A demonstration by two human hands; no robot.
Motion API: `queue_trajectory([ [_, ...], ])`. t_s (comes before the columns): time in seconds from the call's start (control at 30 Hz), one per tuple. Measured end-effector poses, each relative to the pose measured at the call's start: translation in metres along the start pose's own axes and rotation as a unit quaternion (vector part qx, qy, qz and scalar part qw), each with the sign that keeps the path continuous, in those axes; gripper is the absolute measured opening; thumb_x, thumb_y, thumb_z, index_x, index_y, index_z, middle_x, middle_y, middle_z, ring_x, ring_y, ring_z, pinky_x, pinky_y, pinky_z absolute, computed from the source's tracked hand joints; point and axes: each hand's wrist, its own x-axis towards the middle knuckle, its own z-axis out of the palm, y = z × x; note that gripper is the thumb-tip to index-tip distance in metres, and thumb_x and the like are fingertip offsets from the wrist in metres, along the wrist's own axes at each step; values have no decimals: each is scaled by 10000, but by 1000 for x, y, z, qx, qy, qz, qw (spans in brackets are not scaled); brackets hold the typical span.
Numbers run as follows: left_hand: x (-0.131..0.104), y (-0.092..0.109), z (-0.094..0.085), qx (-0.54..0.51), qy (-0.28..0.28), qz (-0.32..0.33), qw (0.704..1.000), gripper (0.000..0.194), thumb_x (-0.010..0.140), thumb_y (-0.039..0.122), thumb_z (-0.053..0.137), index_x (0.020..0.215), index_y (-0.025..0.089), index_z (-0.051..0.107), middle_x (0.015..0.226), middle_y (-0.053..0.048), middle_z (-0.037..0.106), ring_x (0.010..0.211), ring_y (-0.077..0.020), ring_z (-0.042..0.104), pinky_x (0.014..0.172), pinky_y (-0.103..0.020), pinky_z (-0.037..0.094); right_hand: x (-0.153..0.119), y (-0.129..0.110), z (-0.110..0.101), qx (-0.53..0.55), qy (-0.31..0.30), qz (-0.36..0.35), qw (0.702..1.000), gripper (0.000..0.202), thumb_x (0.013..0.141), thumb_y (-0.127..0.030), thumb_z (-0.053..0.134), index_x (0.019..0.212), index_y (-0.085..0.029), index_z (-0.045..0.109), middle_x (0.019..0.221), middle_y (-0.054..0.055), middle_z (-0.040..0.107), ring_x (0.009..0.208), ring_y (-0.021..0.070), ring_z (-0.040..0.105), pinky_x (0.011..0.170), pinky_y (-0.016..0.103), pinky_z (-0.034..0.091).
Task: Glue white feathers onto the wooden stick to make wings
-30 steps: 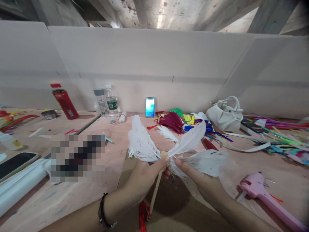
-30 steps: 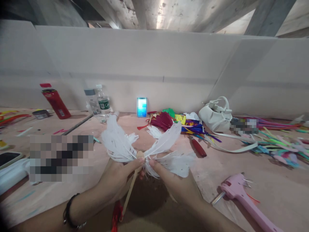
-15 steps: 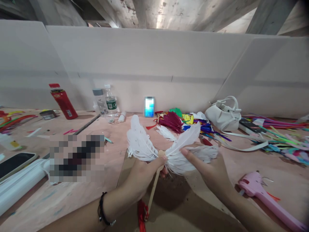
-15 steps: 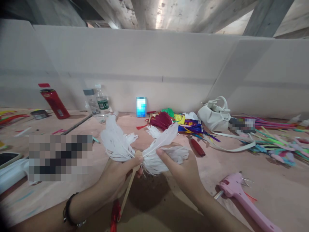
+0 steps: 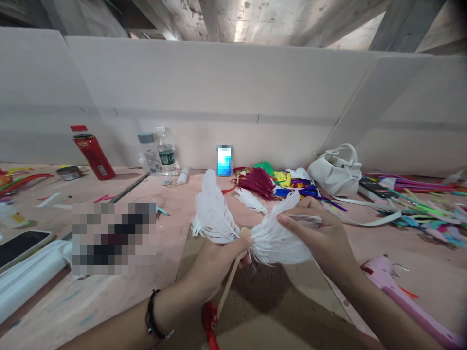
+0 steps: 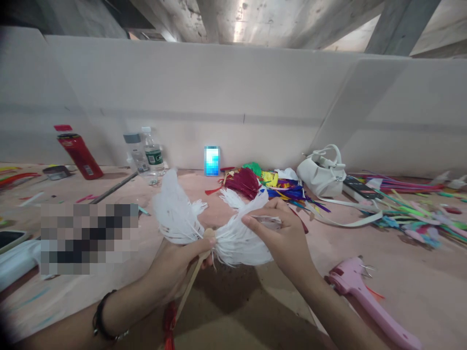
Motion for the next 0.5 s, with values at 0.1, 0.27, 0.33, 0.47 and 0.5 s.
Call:
queue_trajectory([
  [0.1, 0, 1, 0, 17, -8, 4, 1000, 280, 812, 308, 649, 563, 195, 588, 542, 16, 603, 523, -120, 551, 519, -224, 428, 2, 5, -2, -11, 14, -6, 1000, 172, 793, -441, 807, 776, -272, 787, 871, 23, 585, 831, 216, 561, 747, 362, 407],
  [0.27, 1, 1, -1, 84, -22, 0, 996, 330, 871, 350, 605, 580, 197, 600, 565, 10, 614, 541, -126, 566, 544, -232, 445, 6, 10, -6, -42, 28, -24, 998, 198, 798, -451, 803, 753, -270, 738, 928, 20, 572, 907, 230, 559, 817, 389, 400],
  [0.33, 1, 0, -1, 117, -27, -1, 993, 339, 882, 350, 597, 578, 198, 598, 556, 12, 609, 534, -125, 566, 541, -231, 440, 8, 10, -6, -38, 30, -30, 998, 202, 788, -446, 806, 738, -266, 729, 949, 28, 556, 962, 246, 555, 835, 394, 412],
  [0.47, 0, -1, -1, 151, -39, 1, 988, 335, 885, 360, 605, 589, 202, 595, 557, 15, 610, 522, -125, 567, 518, -226, 430, 10, 9, -6, -35, 39, -48, 997, 194, 774, -432, 813, 727, -261, 734, 1063, 52, 552, 1098, 279, 542, 903, 414, 424],
  [0.5, 0, -1, -1, 150, -39, 0, 988, 335, 884, 362, 607, 589, 203, 593, 556, 16, 610, 519, -125, 565, 513, -225, 429, 10, 10, -6, -35, 41, -48, 997, 193, 773, -432, 815, 734, -261, 734, 1082, 54, 557, 1114, 282, 542, 917, 417, 420],
])
